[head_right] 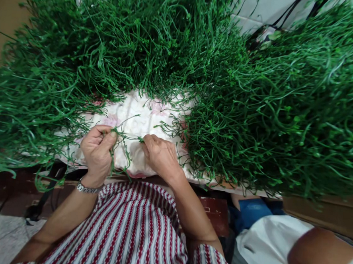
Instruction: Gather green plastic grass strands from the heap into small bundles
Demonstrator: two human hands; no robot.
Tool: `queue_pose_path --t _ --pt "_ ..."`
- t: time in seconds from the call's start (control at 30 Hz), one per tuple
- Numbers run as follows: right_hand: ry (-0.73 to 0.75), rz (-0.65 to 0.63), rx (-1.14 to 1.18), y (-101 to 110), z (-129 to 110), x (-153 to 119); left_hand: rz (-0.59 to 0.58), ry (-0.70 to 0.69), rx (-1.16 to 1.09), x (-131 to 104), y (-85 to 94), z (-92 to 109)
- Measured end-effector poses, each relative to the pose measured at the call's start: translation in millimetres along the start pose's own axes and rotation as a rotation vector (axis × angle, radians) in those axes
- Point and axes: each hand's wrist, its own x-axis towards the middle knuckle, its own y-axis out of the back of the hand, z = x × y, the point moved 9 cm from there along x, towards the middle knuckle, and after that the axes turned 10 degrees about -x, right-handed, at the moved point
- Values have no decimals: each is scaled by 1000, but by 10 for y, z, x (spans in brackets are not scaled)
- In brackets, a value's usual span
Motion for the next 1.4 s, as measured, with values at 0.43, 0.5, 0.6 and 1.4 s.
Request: queue_pose_path --t 0.43,0.5,0.6,1.4 --pt "189 330 281 331 -164 22 -333 115 218 -100 -329 -153" --pt "226 324 350 291 -193 24 -343 145 162 -105 -348 -183" --pt "229 336 412 254 -170 10 -347 175 111 -102 -345 -231" --pt "271 195 426 210 -131 123 -691 205 276 -129 -479 -262"
